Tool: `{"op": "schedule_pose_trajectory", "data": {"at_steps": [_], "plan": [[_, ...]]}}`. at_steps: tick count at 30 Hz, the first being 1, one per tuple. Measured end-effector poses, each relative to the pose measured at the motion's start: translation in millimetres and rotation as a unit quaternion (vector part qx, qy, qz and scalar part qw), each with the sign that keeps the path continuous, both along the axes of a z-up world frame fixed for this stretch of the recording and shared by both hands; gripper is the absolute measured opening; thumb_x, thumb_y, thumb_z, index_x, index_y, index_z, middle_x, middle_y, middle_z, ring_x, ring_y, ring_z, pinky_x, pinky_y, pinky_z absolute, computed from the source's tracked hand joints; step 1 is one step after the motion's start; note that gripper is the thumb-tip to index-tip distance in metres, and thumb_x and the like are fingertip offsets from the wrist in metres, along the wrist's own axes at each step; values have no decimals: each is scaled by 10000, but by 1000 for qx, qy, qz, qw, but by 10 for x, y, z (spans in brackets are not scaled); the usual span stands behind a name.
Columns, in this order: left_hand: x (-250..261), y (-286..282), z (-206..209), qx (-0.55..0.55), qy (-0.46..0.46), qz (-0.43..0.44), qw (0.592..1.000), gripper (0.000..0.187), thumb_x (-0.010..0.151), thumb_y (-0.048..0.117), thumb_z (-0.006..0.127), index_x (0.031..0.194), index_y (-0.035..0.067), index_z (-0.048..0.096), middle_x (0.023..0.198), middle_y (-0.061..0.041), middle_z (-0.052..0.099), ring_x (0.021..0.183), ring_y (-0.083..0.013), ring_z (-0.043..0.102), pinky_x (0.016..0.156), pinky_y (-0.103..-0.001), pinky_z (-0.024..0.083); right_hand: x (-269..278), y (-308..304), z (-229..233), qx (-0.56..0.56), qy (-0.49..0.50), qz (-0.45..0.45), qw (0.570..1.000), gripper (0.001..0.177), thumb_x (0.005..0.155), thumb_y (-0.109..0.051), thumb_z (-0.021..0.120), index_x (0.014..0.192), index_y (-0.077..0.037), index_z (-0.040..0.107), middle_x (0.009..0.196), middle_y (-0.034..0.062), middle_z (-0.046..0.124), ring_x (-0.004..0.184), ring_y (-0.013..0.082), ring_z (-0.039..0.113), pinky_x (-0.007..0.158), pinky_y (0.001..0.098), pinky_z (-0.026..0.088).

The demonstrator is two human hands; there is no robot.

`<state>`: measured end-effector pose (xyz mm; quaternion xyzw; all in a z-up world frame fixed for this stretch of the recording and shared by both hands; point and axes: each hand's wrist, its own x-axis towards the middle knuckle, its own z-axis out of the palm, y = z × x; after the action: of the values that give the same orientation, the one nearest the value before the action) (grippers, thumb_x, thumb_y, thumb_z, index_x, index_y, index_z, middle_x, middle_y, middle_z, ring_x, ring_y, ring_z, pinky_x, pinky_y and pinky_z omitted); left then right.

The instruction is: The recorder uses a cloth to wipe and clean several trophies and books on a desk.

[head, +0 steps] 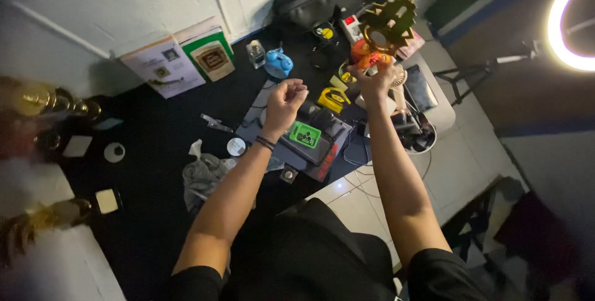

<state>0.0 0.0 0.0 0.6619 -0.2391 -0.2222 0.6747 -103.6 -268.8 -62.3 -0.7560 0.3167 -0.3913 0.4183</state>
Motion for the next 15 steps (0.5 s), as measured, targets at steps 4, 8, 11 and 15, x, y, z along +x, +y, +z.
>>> {"op": "schedule_pose_trajectory", "data": {"at_steps": [4,8,11,15], "plan": [[1,24,3,30,-19,18,999,277,947,161,721,1189,32,684,1071,-41,752,935,-113,710,830,-273,593,99,-16,-77,48,-72,52,995,816,739,-87,1002,1373,-8,495,1329,126,629,1227,236,643,1075,365,545],[39,-27,-23,23,-25,20,999,268,952,152,717,1186,26,683,1050,-46,751,901,-118,702,799,-273,588,179,-47,-35,97,-79,66,990,677,776,-73,970,1303,-8,550,1216,106,698,1101,214,698,980,349,588],[49,-54,-31,16,-20,20,999,267,957,150,709,1190,25,678,1044,-43,746,898,-114,703,800,-269,591,180,-150,-125,62,-17,46,997,622,775,-76,984,1261,-6,602,1166,103,728,1043,209,716,941,348,600],[110,-63,15,29,-11,26,999,273,957,160,705,1194,28,673,1040,-34,739,906,-107,709,803,-266,605,216,-119,32,98,-52,54,992,649,764,-98,963,1270,-11,566,1188,93,716,1064,186,721,955,337,614]]}}
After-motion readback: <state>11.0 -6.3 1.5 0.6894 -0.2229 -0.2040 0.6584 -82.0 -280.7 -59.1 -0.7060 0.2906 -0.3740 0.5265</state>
